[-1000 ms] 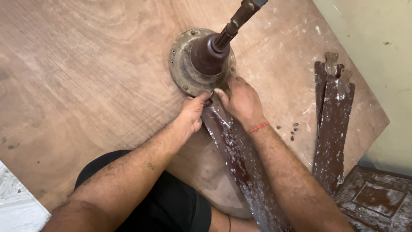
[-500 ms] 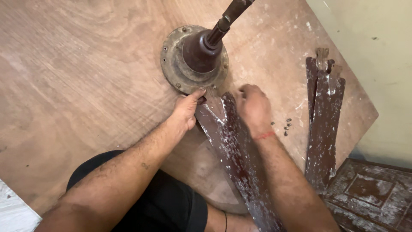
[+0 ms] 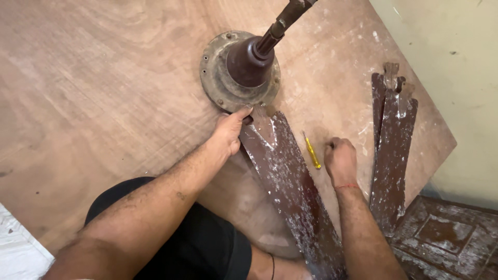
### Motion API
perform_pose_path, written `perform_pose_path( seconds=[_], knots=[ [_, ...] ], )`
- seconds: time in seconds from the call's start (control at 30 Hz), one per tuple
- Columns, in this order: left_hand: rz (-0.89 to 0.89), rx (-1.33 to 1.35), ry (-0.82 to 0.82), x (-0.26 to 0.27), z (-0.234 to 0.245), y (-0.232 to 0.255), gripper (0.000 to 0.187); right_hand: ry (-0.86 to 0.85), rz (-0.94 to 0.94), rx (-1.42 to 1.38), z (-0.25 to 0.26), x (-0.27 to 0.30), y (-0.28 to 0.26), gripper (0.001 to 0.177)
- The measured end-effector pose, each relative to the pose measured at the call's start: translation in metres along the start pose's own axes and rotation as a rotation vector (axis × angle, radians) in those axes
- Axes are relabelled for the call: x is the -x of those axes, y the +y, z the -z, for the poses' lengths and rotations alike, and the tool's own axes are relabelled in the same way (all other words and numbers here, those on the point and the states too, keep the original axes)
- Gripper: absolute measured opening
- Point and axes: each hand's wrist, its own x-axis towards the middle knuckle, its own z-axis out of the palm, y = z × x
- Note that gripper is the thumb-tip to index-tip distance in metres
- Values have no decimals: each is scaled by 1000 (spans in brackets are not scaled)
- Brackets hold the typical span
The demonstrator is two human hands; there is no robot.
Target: The person removes the blades from a ceiling fan hub using a screwdriver. They unscrew each blade, detach it, and place it on the floor beside them.
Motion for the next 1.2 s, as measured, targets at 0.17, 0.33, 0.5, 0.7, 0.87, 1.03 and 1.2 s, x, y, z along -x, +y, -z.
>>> perform_pose_path(
  seconds=[0.17,0.33,0.5,0.7,0.87,1.03,1.2],
  knots=[
    [20,-14,13,0,-2,0,35,-134,-64,-445,15,-16,-77,17],
    [75,74,-30,-3,1,-2,33,-200,128,-774,23,-19,-160,17],
    [74,139,-60,-9,0,-6,30,-32,313,-640,12,-30,-198,15],
    [219,275,-116,-3,-3,-1,29,-16,277,-560,1,-35,-200,12],
    [216,278,-77,3,-6,4,28,-46,246,-565,-1,-37,-200,11],
    [162,259,-41,7,-7,8,26,-68,226,-544,0,-37,-202,10],
    [147,264,-52,10,-7,9,27,-61,271,-551,3,-36,-204,11]
  ],
)
